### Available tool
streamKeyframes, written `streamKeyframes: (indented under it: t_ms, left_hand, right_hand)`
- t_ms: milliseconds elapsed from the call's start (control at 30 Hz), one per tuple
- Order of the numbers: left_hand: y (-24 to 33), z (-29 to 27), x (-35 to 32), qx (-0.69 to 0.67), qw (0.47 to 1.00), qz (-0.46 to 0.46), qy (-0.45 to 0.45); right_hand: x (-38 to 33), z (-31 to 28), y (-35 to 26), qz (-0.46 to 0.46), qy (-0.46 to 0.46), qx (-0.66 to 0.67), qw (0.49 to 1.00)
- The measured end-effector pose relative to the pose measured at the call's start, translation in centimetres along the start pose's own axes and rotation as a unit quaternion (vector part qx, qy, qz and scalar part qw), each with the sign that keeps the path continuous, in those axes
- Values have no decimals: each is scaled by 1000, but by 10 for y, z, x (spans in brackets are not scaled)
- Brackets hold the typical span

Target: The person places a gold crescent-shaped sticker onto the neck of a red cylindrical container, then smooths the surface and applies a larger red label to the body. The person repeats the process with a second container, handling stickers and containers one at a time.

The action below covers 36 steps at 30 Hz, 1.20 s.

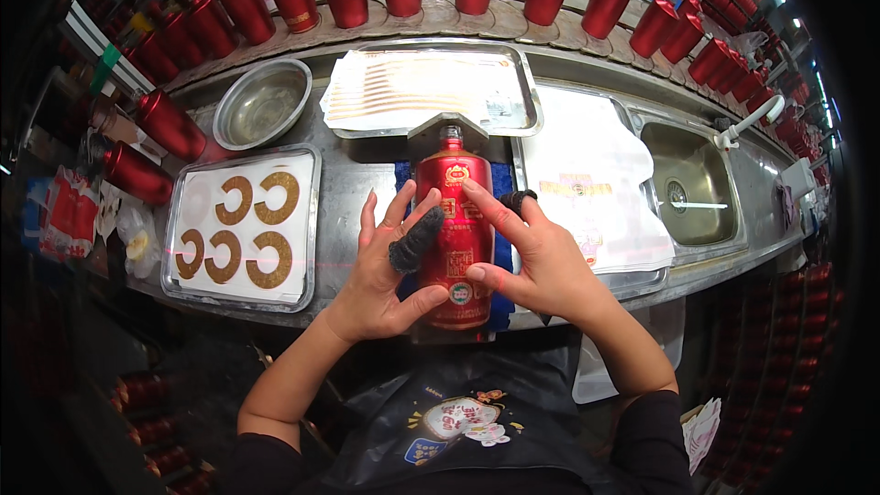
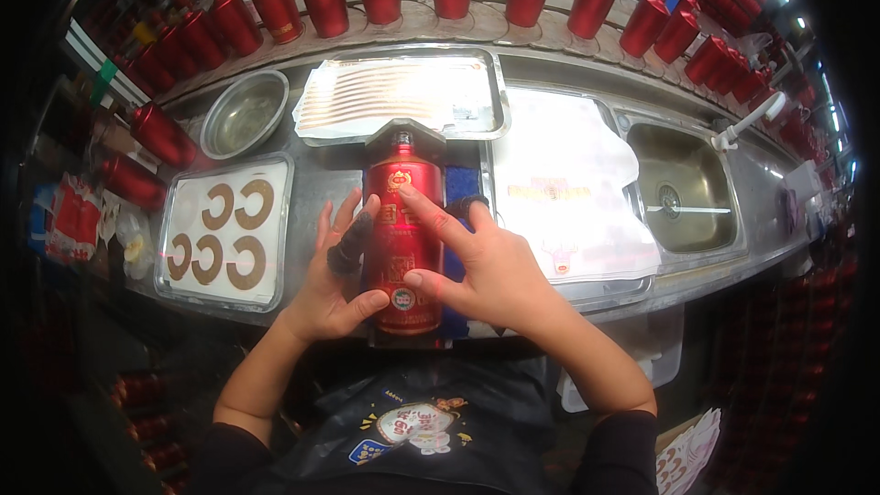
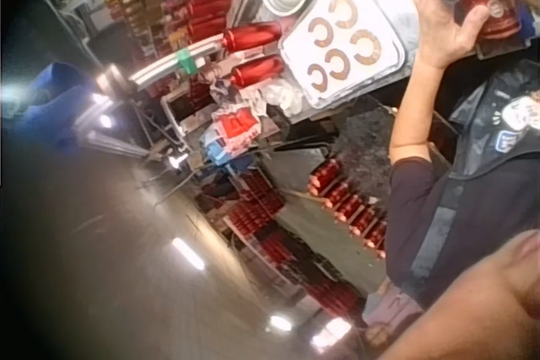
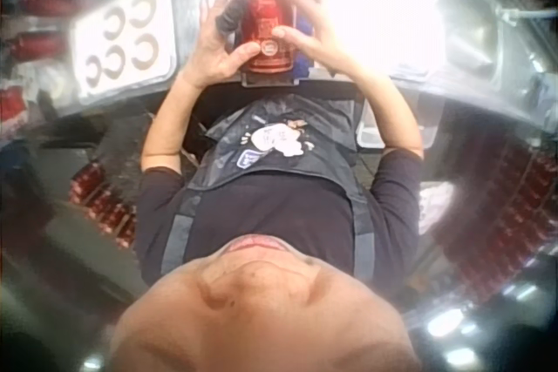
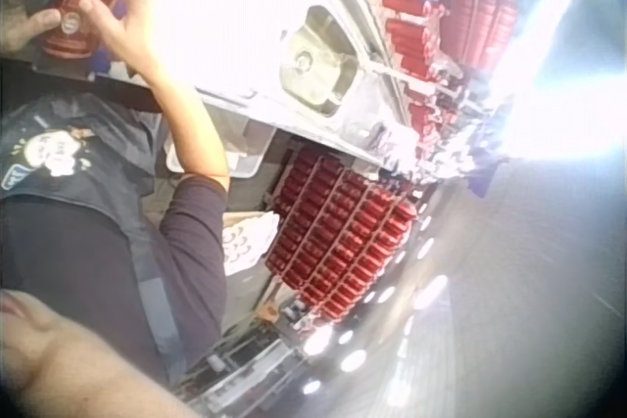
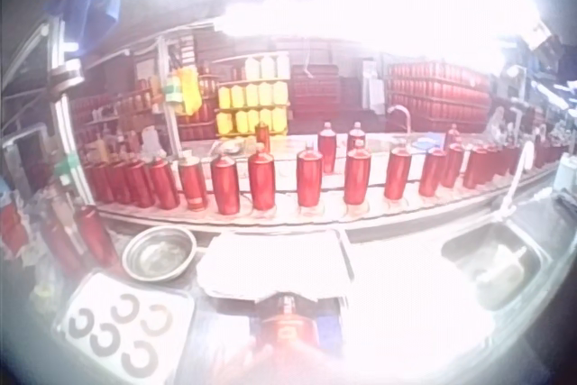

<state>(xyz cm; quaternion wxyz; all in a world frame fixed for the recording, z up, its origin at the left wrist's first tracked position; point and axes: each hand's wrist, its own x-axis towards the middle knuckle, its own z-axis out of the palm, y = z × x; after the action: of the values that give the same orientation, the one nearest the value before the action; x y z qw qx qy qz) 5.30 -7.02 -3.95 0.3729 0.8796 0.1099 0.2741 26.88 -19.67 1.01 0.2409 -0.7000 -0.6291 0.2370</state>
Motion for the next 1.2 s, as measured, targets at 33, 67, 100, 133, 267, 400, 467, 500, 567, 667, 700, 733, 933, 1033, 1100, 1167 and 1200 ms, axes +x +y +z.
streamKeyframes:
  t_ms: [33, 67, 100, 133, 267, 400, 467, 500, 567, 667, 700, 733, 933, 1033, 1100, 1167, 1200]
  left_hand:
    - [1, 0, 2, -1, 1000, 5, 8]
    - [2, 0, 3, 8, 1000, 0, 2]
    - [2, -1, 5, 18, 1000, -3, -5]
    - [2, -1, 6, 39, 999, -3, -12]
    - [4, -2, 9, 50, 999, -5, -14]
    - [5, -3, 9, 51, 999, -1, -15]
    - [6, -3, 9, 53, 998, -1, -16]
    - [6, -2, 9, 53, 998, -6, -20]
    - [6, -1, 9, 54, 998, -10, -21]
    - [5, 1, 9, 52, 999, -9, -12]
    - [5, 1, 9, 50, 999, -8, -9]
    - [5, 1, 9, 54, 999, -3, -7]
    - [7, 0, 10, 62, 998, -4, -14]
    - [6, 2, 10, 43, 999, -7, 11]
    - [2, 4, 8, 40, 999, 0, 17]
    - [-3, 5, 6, 41, 999, 12, 17]
    - [-6, 5, 4, 28, 999, 14, 19]
  right_hand:
    - [1, -1, 0, 2, 1, 2, 1000]
    - [2, -2, 0, 9, 0, 2, 1000]
    - [4, -3, 0, 15, 2, 1, 1000]
    - [5, -3, 0, 12, 0, -11, 1000]
    - [7, -1, -2, 10, -4, -22, 1000]
    - [7, -2, -3, 14, -16, -19, 1000]
    - [8, -3, -2, 14, -15, -16, 1000]
    - [8, -3, -2, 23, -17, -18, 999]
    - [9, -3, -2, 22, -21, -12, 999]
    - [10, -1, -3, 18, -19, -10, 1000]
    - [10, -1, -3, 19, -20, -10, 1000]
    - [10, -1, -4, 20, -19, -10, 1000]
    - [9, -2, -3, 19, -17, -4, 1000]
    - [11, 3, 2, 5, 4, 10, 1000]
    - [12, 6, 8, -15, 18, 29, 999]
    - [10, 8, 15, -2, -6, 13, 1000]
    - [10, 10, 18, -10, 9, 65, 998]
